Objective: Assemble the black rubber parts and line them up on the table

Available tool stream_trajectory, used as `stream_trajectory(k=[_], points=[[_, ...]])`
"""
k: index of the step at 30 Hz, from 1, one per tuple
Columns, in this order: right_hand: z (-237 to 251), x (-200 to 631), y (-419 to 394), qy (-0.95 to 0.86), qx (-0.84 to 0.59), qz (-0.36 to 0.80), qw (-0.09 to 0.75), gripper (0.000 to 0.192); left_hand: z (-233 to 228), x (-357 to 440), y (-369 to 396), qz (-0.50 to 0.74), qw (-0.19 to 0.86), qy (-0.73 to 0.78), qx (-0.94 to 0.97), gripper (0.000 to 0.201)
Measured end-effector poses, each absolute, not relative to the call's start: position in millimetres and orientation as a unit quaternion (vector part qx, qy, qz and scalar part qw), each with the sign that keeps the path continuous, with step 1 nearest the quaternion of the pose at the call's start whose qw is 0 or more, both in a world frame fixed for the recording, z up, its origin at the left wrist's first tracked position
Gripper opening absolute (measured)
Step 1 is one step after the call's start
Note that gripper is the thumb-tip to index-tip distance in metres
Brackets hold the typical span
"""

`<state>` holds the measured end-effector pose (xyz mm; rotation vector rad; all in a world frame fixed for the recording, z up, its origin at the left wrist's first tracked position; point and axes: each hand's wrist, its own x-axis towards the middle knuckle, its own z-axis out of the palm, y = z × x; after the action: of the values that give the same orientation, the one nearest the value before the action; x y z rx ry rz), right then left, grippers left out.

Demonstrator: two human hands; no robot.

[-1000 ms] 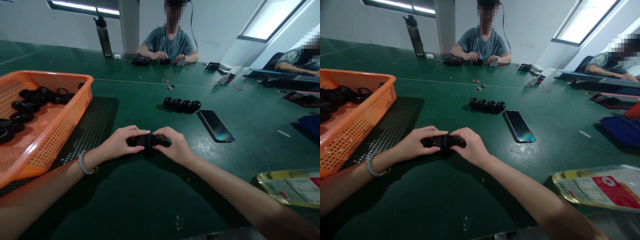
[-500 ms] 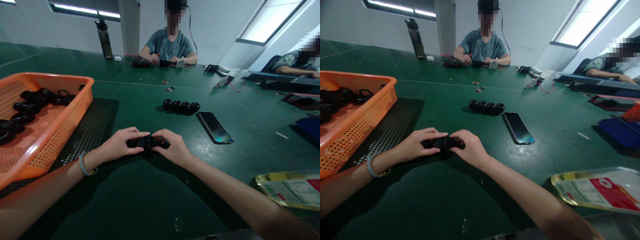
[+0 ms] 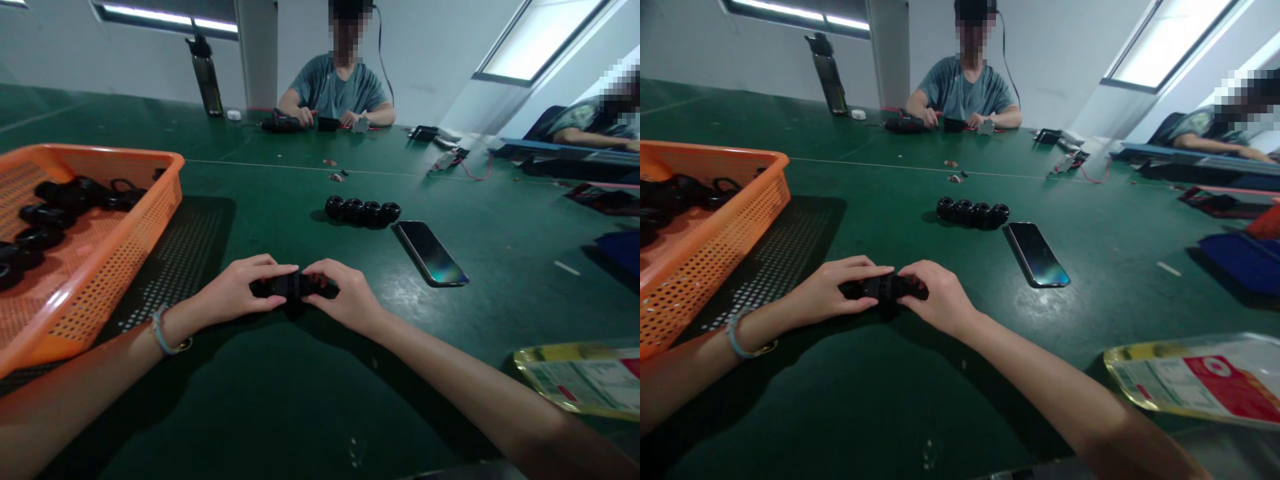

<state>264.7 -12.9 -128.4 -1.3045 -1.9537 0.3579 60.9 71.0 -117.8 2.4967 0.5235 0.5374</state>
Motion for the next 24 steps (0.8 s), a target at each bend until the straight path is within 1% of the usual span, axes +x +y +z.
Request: stream_trajectory(k=[5, 11, 24], points=[[-128.7, 264.5, -13.2, -0.761, -0.516, 0.145, 0.366, 0.028, -117.7, 60.6, 71.6, 0.199, 0.266, 0.189, 0.924, 0.043], [-128.3, 264.3, -13.8, -0.763, -0.512, 0.148, 0.365, 0.027, -116.2, 61.1, 70.6, 0.197, 0.271, 0.190, 0.923, 0.038], [-126.6, 263.6, -13.6, -0.763, -0.516, 0.159, 0.355, 0.028, -116.3, 60.0, 71.3, 0.183, 0.273, 0.195, 0.924, 0.040]])
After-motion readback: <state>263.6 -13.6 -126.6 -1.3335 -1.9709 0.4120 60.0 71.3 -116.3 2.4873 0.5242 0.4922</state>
